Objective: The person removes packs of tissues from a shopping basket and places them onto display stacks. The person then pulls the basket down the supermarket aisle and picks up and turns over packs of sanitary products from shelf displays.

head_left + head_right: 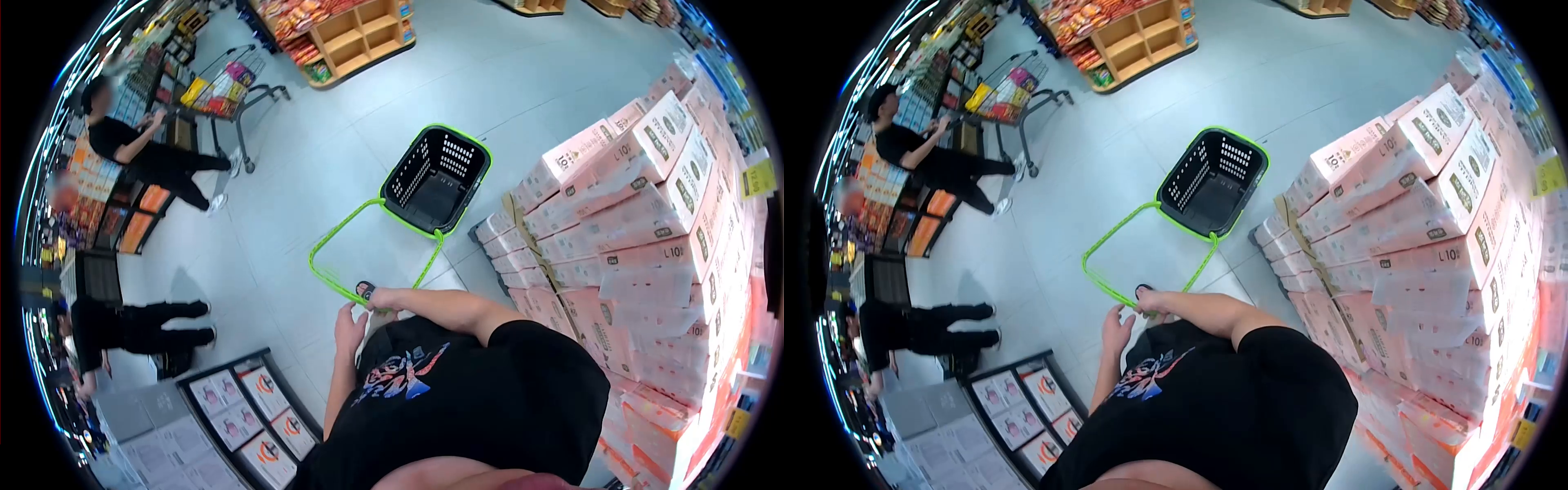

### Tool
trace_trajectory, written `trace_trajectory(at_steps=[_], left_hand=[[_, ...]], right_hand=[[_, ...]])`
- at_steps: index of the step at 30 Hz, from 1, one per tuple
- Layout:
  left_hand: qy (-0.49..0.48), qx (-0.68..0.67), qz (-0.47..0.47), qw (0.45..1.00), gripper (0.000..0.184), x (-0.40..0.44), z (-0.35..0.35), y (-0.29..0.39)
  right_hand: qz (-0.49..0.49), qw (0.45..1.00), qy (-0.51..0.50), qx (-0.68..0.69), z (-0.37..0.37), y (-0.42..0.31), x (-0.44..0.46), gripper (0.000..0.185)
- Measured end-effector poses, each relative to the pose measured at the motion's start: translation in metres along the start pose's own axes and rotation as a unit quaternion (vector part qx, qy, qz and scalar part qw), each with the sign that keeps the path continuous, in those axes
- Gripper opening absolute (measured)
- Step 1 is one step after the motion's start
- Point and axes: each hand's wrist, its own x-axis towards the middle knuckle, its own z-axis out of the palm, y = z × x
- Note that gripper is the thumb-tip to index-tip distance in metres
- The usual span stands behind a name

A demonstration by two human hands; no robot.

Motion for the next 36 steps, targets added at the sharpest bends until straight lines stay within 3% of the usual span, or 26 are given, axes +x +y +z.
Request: trace_trajectory(at_steps=[1, 3, 6, 10, 12, 16, 18, 19, 21, 22, 25, 26, 28, 36], left_hand=[[-0.015, 0.006, 0.016, 1.0, 0.053, 0.015, 0.0, -0.001], [-0.043, 0.012, 0.04, 0.998, 0.053, 0.047, 0.001, 0.002], [-0.051, -0.02, 0.059, 0.997, 0.051, 0.095, 0.003, 0.013], [-0.131, 0.034, 0.074, 0.988, 0.045, 0.183, -0.007, 0.038], [-0.162, 0.077, 0.1, 0.979, 0.043, 0.233, -0.026, 0.052], [-0.203, 0.124, 0.221, 0.946, 0.039, 0.325, -0.057, 0.067], [-0.192, 0.032, 0.169, 0.966, 0.037, 0.365, -0.066, 0.073], [-0.192, 0.095, 0.184, 0.959, 0.034, 0.387, -0.072, 0.081], [-0.179, 0.085, 0.216, 0.956, 0.034, 0.42, -0.079, 0.096], [-0.165, 0.073, 0.235, 0.955, 0.034, 0.434, -0.079, 0.101], [-0.182, 0.052, 0.277, 0.942, 0.036, 0.469, -0.063, 0.12], [-0.182, 0.049, 0.286, 0.94, 0.036, 0.479, -0.054, 0.129], [-0.209, 0.062, 0.335, 0.917, 0.039, 0.495, -0.032, 0.146], [-0.232, 0.083, 0.456, 0.855, 0.047, 0.551, 0.049, 0.249]], right_hand=[[0.037, 0.998, -0.036, 0.025, -0.013, 0.011, 0.038, 0.03], [0.044, 0.997, 0.01, 0.069, -0.038, -0.016, 0.028, 0.045], [0.019, 0.994, 0.039, 0.103, -0.068, -0.037, 0.042, 0.041], [-0.006, 0.995, -0.026, 0.099, -0.118, -0.075, 0.057, 0.038], [-0.033, 0.996, 0.062, 0.048, -0.133, -0.11, 0.031, 0.033], [-0.039, 0.996, 0.079, -0.021, -0.169, -0.142, 0.055, 0.034], [-0.021, 0.987, 0.138, -0.072, -0.188, -0.119, 0.101, 0.037], [0.007, 0.978, 0.18, -0.108, -0.193, -0.133, 0.081, 0.039], [-0.04, 0.944, 0.249, -0.214, -0.234, -0.092, 0.116, 0.049], [0.022, 0.913, 0.331, -0.237, -0.235, -0.097, 0.093, 0.054], [0.144, 0.911, 0.345, -0.171, -0.256, -0.105, 0.055, 0.053], [0.146, 0.908, 0.354, -0.169, -0.263, -0.105, 0.05, 0.053], [0.177, 0.861, 0.447, -0.166, -0.276, -0.104, 0.044, 0.045], [0.116, 0.852, 0.491, -0.138, -0.351, -0.111, 0.054, 0.042]])
